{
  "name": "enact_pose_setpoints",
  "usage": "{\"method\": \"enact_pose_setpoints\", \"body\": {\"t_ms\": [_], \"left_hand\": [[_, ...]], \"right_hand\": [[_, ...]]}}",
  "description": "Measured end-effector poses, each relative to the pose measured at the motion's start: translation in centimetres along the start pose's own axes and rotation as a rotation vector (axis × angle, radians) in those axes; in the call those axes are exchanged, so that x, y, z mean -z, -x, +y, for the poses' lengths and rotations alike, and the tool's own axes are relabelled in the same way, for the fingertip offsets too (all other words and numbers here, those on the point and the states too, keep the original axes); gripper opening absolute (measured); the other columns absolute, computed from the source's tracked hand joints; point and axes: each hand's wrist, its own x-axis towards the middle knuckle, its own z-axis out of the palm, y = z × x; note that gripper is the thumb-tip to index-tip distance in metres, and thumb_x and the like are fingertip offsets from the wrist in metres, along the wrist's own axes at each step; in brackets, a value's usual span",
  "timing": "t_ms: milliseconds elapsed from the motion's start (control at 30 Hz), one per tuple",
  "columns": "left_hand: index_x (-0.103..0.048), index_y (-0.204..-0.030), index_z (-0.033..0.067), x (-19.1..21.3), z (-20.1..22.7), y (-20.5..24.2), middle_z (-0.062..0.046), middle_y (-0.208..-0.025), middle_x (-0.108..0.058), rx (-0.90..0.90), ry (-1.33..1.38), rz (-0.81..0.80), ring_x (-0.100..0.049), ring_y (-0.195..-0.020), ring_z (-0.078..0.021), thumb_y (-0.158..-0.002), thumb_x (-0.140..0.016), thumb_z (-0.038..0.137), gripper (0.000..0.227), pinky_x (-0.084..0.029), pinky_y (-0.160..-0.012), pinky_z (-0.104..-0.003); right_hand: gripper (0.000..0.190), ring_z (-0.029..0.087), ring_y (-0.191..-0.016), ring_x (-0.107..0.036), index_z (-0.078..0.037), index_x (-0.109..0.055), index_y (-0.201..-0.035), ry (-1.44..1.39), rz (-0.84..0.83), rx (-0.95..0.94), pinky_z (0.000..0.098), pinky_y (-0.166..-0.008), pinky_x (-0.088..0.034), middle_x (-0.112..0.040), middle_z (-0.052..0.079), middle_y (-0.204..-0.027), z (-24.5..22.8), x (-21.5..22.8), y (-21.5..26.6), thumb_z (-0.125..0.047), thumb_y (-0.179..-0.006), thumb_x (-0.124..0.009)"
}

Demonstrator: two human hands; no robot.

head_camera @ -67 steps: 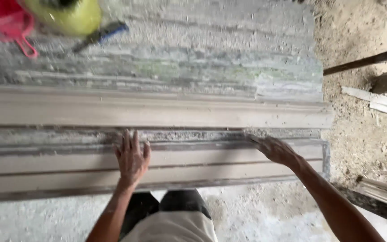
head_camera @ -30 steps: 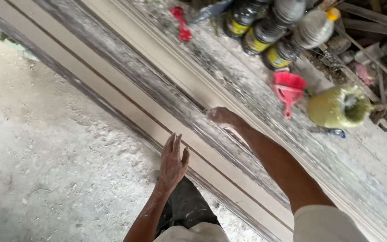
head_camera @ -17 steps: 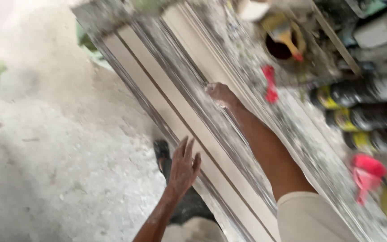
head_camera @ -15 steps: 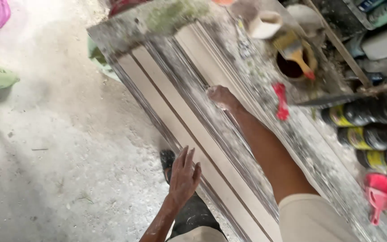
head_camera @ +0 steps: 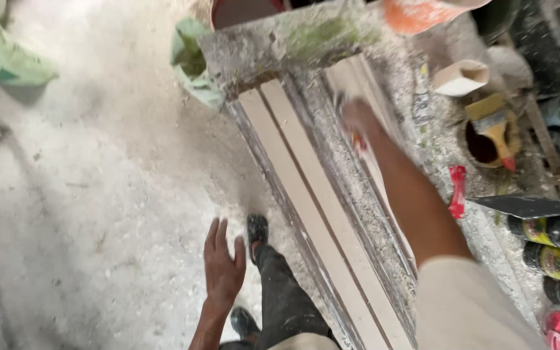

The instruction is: Sand a decorative molding piece and brush away the resulting dust using a hand brush.

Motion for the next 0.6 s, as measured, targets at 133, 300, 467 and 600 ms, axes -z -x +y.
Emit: {"method": "enact_pose_setpoints", "body": {"t_ms": [133,300,467,600], "left_hand": [[-0.049,-0.144,-0.0027,-0.3,-0.8,6.9,-0.028,-0.151,-0.046,0.026,0.017,-0.065,-0.046,-0.139,-0.0438,-0.099,-0.060,0.024,0.054,-0.043,-0.110,-0.051],[-0.047,-0.145,-0.0019,-3.5,-2.0,13.5,-0.028,-0.151,-0.044,-0.089,0.031,-0.176,-0.046,-0.138,-0.0435,-0.097,-0.060,0.026,0.057,-0.044,-0.107,-0.050],[-0.046,-0.146,-0.0045,-5.2,-0.2,23.6,-0.031,-0.146,-0.048,-0.266,0.070,-0.253,-0.047,-0.136,-0.0475,-0.101,-0.059,0.027,0.056,-0.044,-0.106,-0.054],[-0.048,-0.146,-0.0041,-6.9,-0.7,34.4,-0.029,-0.138,-0.053,-0.329,0.113,-0.377,-0.052,-0.129,-0.0458,-0.103,-0.058,0.026,0.054,-0.047,-0.102,-0.053]], "right_hand": [[0.016,0.026,-0.065,-0.069,-0.011,-0.069,-0.062,-0.297,-0.150,-0.215,0.0420,-0.057,-0.057,-0.069,0.010,-0.070,-11.5,1.4,19.9,-0.022,-0.074,-0.072],[0.014,0.028,-0.059,-0.069,-0.003,-0.067,-0.090,-0.941,-0.153,-1.051,0.0423,-0.050,-0.056,-0.069,0.015,-0.071,-26.1,11.4,43.7,-0.016,-0.087,-0.065],[0.022,0.027,-0.071,-0.074,-0.002,-0.065,-0.104,-0.314,-0.080,-0.899,0.0417,-0.062,-0.060,-0.072,0.014,-0.083,-42.5,6.4,69.9,-0.014,-0.086,-0.061],[0.019,0.028,-0.073,-0.072,-0.003,-0.063,-0.105,0.025,-0.257,-0.947,0.0454,-0.059,-0.058,-0.070,0.014,-0.085,-53.2,13.7,83.4,-0.017,-0.099,-0.052]]}}
